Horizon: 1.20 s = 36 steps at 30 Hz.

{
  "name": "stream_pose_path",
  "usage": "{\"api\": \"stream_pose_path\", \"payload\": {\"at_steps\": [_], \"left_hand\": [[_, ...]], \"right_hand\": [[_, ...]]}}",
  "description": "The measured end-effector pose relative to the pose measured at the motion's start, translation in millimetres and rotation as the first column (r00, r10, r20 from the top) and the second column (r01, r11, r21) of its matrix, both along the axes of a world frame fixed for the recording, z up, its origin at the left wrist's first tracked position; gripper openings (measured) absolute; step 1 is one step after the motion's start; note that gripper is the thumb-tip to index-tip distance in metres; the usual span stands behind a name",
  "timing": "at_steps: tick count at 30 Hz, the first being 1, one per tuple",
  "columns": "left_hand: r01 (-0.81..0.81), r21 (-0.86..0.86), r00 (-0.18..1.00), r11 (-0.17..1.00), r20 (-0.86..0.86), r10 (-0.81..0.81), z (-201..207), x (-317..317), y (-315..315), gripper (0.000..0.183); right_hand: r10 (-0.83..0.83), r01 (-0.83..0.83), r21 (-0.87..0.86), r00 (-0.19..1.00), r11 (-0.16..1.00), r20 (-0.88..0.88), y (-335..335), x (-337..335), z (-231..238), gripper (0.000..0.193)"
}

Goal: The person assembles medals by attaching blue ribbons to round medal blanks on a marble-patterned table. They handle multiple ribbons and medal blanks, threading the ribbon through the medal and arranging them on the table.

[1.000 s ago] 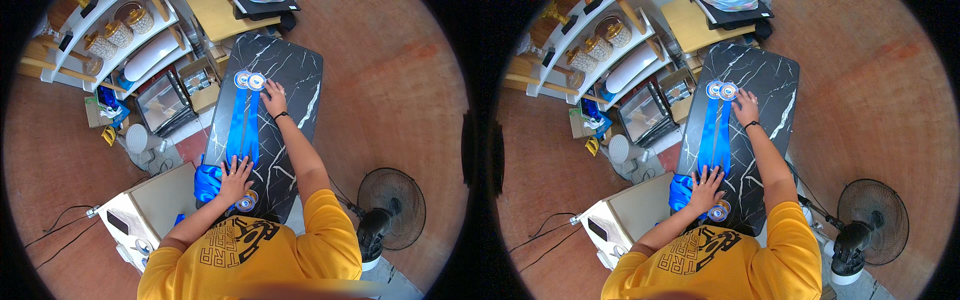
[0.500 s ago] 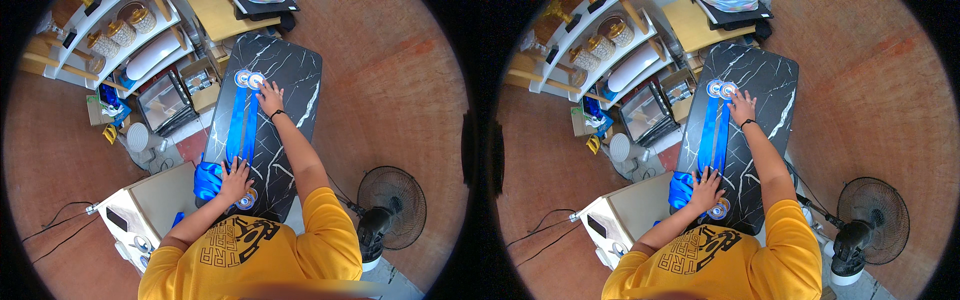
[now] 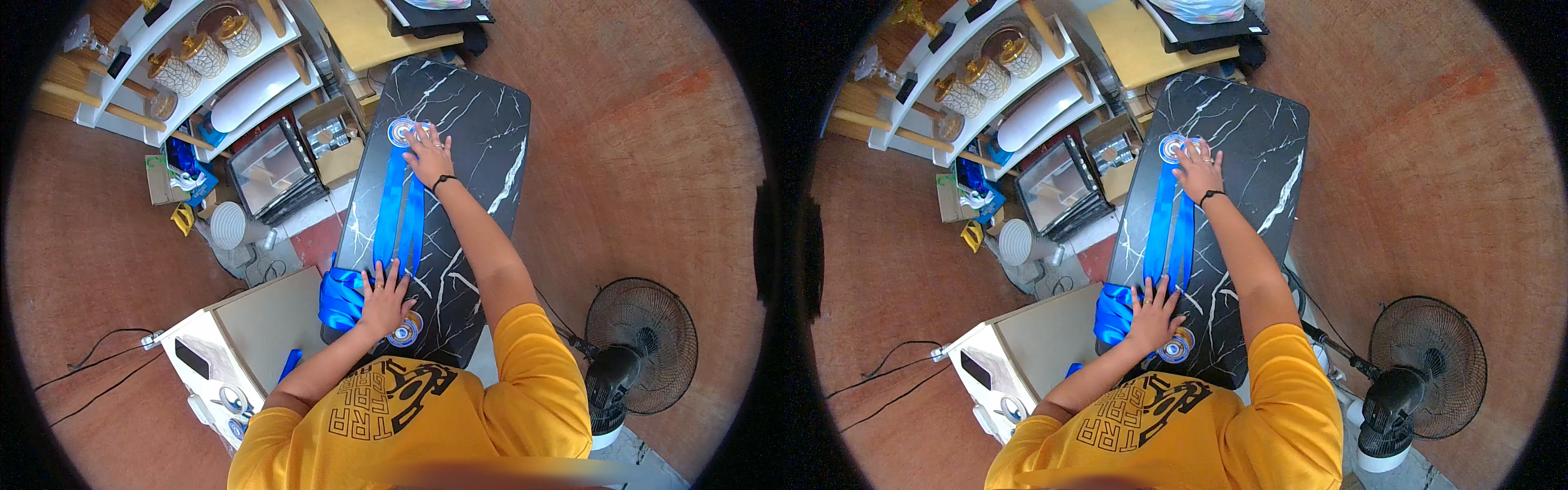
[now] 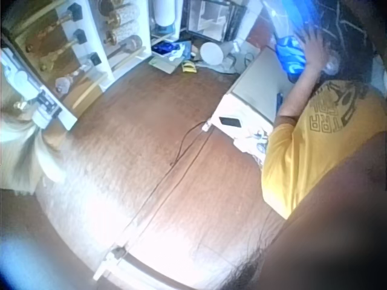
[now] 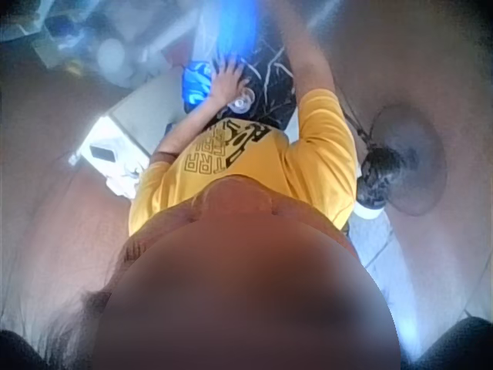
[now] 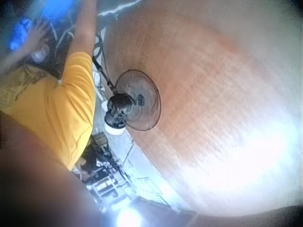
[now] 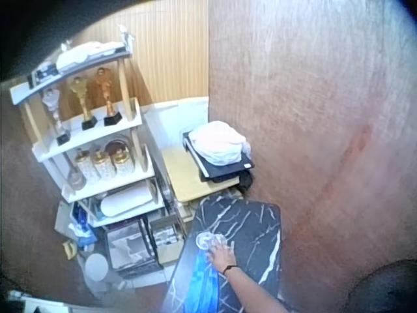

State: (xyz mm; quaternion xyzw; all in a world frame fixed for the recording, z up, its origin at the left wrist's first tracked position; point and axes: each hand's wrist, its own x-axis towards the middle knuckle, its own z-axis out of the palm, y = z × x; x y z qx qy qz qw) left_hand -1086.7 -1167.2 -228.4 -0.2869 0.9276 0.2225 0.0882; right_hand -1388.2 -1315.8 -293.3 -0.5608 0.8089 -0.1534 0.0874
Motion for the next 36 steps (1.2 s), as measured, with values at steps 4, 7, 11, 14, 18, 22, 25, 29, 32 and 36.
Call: {"api": "stream_pose_path", "payload": {"at_steps": [4, 7, 11, 14, 18, 22, 25, 29, 32, 36], "left_hand": [[-0.022, -0.015, 0.999, 1.000, 0.039, 0.023, -1.8, 2.6, -1.4, 0.062], [-0.033, -0.033, 0.999, 0.999, 0.036, 0.035, -0.9, 6.0, -4.6, 0.059], [-0.052, -0.046, 0.997, 0.998, 0.058, 0.055, 2.5, 7.1, -9.3, 0.056], [-0.075, -0.045, 0.995, 0.996, 0.065, 0.078, 6.7, 7.1, -12.3, 0.055], [-0.094, -0.072, 0.993, 0.993, 0.070, 0.099, 13.5, 10.8, -15.1, 0.055], [-0.112, -0.090, 0.992, 0.990, 0.055, 0.117, 16.4, 17.0, -20.5, 0.055], [-0.103, -0.078, 0.991, 0.992, 0.078, 0.109, 16.5, 19.8, -23.0, 0.055], [-0.097, -0.062, 0.992, 0.993, 0.072, 0.102, 16.0, 20.0, -22.4, 0.055], [-0.109, -0.045, 0.992, 0.993, 0.064, 0.111, 15.0, 20.0, -21.3, 0.055], [-0.128, -0.050, 0.991, 0.990, 0.038, 0.130, 13.4, 19.7, -19.2, 0.054]], "right_hand": [[0.013, -0.010, 0.104, 1.000, 0.994, -0.023, -13.4, 12.0, -1.0, 0.059], [-0.002, 0.005, 0.169, 1.000, 0.986, -0.015, -14.9, 16.8, -4.9, 0.066], [0.000, 0.004, 0.141, 1.000, 0.990, -0.028, -17.3, 19.8, -10.0, 0.068], [-0.009, 0.010, 0.150, 1.000, 0.989, -0.007, -23.8, 24.9, -10.9, 0.069], [-0.029, 0.030, 0.154, 1.000, 0.988, -0.009, -29.7, 33.5, -9.7, 0.070], [-0.024, 0.025, 0.152, 1.000, 0.988, -0.011, -31.7, 36.7, -8.1, 0.070], [-0.021, 0.019, 0.167, 1.000, 0.986, 0.009, -33.2, 40.1, -7.8, 0.070], [-0.021, 0.018, 0.183, 1.000, 0.983, 0.015, -35.3, 43.8, -7.4, 0.071], [-0.001, -0.003, 0.186, 1.000, 0.983, 0.023, -36.6, 45.4, -7.3, 0.071], [-0.001, -0.003, 0.188, 1.000, 0.982, 0.020, -37.6, 47.6, -7.3, 0.071]]}}
